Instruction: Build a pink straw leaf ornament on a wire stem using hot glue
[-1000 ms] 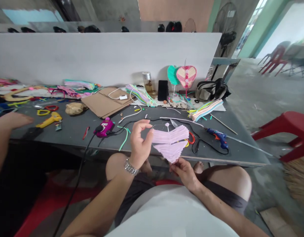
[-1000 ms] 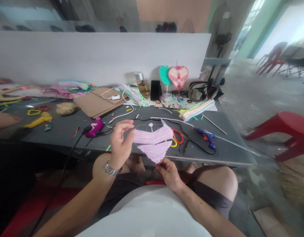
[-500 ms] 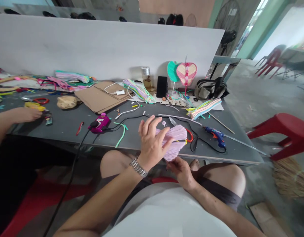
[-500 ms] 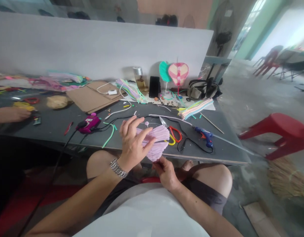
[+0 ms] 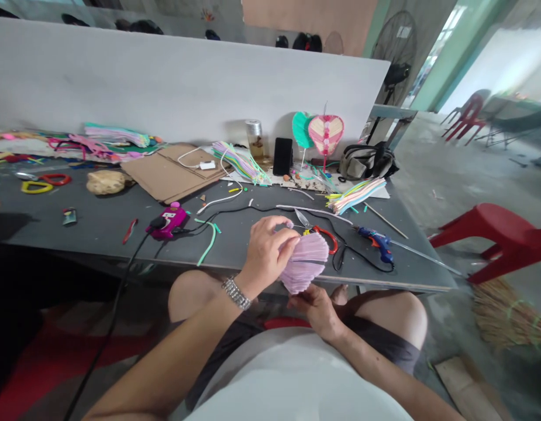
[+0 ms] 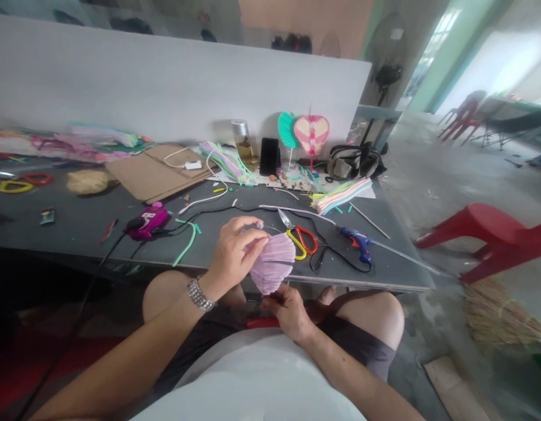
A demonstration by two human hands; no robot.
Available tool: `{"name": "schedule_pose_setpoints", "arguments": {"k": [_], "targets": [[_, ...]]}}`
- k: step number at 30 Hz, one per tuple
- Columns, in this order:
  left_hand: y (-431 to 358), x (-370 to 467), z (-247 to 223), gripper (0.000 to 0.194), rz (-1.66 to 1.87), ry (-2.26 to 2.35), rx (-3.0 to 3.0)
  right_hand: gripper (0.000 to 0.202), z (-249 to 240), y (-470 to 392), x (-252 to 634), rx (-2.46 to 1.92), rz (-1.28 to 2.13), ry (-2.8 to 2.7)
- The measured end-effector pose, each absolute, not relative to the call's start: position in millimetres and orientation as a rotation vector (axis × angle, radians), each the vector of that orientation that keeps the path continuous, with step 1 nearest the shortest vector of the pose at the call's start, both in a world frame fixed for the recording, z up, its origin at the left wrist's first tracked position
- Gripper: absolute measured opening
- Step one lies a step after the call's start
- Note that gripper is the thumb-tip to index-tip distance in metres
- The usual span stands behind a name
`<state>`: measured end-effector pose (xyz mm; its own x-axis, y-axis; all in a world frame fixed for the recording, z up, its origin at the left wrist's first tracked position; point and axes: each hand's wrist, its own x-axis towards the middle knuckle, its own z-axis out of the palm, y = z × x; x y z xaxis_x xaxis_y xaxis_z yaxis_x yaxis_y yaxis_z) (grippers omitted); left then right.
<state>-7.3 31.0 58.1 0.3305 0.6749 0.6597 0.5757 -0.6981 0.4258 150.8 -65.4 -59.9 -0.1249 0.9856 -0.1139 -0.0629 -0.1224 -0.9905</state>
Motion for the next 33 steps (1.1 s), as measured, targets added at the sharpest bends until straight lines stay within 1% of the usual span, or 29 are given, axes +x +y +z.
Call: {"name": "schedule_pose_setpoints", "arguments": {"k": [2, 5, 6, 8, 10, 14, 21, 23, 28, 33], "targets": [[37, -11, 61, 0.015, 1.326, 1.124, 2.413, 0.026, -56, -65, 151, -1.128, 1.487, -1.140], [45, -14, 68, 0.005, 1.357, 1.040, 2.324, 0.028, -48, -62, 153, -1.053, 1.557, -1.087], [48, -15, 72, 0.006, 1.364, 1.020, 2.291, 0.029, -46, -60, 154, -1.038, 1.573, -1.075], [55, -15, 81, 0.015, 1.347, 0.994, 2.228, 0.031, -41, -57, 156, -1.016, 1.592, -1.051], [65, -13, 91, 0.020, 1.253, 0.949, 2.175, 0.032, -37, -54, 159, -1.002, 1.595, -1.023], [87, -5, 101, 0.012, 0.964, 0.888, 2.044, 0.030, -29, -53, 164, -1.015, 1.589, -1.047], [110, 4, 74, 0.015, 0.763, 0.908, 1.795, 0.032, -29, -58, 185, -1.089, 1.662, -1.144], [112, 3, 65, 0.014, 0.729, 0.899, 1.716, 0.035, -31, -54, 195, -1.132, 1.610, -1.158], [109, 4, 53, 0.015, 0.652, 0.948, 1.612, 0.045, -26, -32, 210, -1.241, 1.351, -0.902], [106, 1, 51, 0.017, 0.624, 0.974, 1.567, 0.053, -11, -16, 209, -1.384, 1.288, -0.960]]}}
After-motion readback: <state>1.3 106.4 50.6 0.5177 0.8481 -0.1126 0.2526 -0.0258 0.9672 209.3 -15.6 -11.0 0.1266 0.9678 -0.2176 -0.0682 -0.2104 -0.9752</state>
